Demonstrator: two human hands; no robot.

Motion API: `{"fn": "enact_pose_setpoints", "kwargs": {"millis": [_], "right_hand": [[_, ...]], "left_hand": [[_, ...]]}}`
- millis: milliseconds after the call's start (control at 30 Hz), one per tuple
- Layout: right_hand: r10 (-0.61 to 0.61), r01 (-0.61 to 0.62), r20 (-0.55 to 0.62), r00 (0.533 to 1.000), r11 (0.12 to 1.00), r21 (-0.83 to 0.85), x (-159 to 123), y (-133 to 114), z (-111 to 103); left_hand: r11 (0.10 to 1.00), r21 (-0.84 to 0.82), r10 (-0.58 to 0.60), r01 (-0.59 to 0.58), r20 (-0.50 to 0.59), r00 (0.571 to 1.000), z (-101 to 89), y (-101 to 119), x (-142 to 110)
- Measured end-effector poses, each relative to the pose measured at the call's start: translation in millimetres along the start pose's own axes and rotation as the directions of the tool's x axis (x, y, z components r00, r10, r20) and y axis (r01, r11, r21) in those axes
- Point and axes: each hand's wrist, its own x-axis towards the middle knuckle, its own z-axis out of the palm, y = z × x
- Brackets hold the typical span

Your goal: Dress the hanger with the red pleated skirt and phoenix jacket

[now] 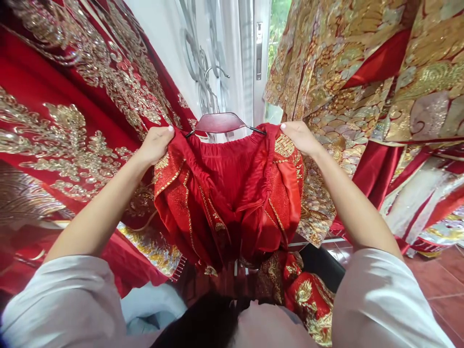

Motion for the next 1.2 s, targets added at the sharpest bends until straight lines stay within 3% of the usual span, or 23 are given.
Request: {"fn": "enact_pose_setpoints", "kwargs": {"millis": [67, 133, 233, 300, 433, 567, 633, 733, 833, 933, 1033, 1100, 1200], "right_hand": [[0.071, -0.074, 0.038, 0.997, 0.993, 0.089, 1.8, 8.9, -4.3], [0.093, -0.101, 0.108, 0.99, 0.992, 0.072, 0.9, 9.1, -9.8], [0.043, -0.024, 0.216, 0.975, 0.996, -0.09, -4.8, -9.4, -15.2], [-0.007, 0.072, 0.24, 0.971, 0.961, -0.265, -9.3, -27.7, -12.6], [-0.142, 0.212, 0.166, 0.976, 0.804, -0.556, -8.7, -54.6, 6.6], [-0.277, 0.262, 0.064, 0.959, 0.772, -0.579, 10.4, -65.2, 31.0], [-0.245, 0.255, 0.101, 0.964, 0.751, -0.609, 19.8, -67.4, 41.4], [-0.102, 0.238, 0.236, 0.966, 0.7, -0.674, 23.0, -67.7, 48.3], [-0.1, 0.265, 0.27, 0.958, 0.673, -0.69, 11.4, -64.3, 39.9], [-0.088, 0.215, 0.21, 0.974, 0.665, -0.715, -7.9, -56.9, 24.0], [-0.075, 0.153, 0.137, 0.988, 0.637, -0.755, -24.5, -44.4, 16.0], [-0.168, 0.141, 0.039, 0.985, 0.655, -0.742, -30.5, -33.8, 17.5], [-0.304, 0.133, -0.132, 0.943, 0.711, -0.691, -33.5, -18.2, 22.7]], "left_hand": [[0.998, -0.042, -0.055, 0.057, 0.037, 0.998, -5.6, -1.3, -2.8], [0.994, -0.005, -0.104, 0.106, 0.138, 0.985, -11.3, 3.7, -7.1], [0.987, 0.114, -0.142, 0.111, 0.316, 0.938, -17.1, 18.0, -12.5], [0.979, 0.194, -0.131, 0.066, 0.348, 0.928, -18.4, 25.8, -13.5], [0.951, 0.308, -0.038, -0.024, 0.194, 0.98, -13.8, 31.1, -5.4], [0.952, 0.28, 0.115, -0.121, 0.037, 0.993, 0.8, 37.2, 10.9], [0.948, 0.291, 0.102, -0.129, 0.105, 0.989, 8.8, 43.2, 14.3], [0.9, 0.412, 0.042, -0.145, 0.248, 0.968, 14.9, 51.8, 7.4], [0.87, 0.482, -0.008, -0.101, 0.22, 0.976, 11.2, 52.4, -5.8], [0.886, 0.464, -0.099, -0.009, 0.208, 0.973, 4.9, 44.5, -14.3], [0.897, 0.441, -0.049, -0.015, 0.134, 0.99, 5.0, 34.4, -17.6], [0.901, 0.434, 0.003, -0.014, 0.027, 1.0, 8.8, 28.1, -20.5], [0.907, 0.422, 0.045, 0.008, -0.117, 0.992, 14.9, 20.9, -30.4]]}}
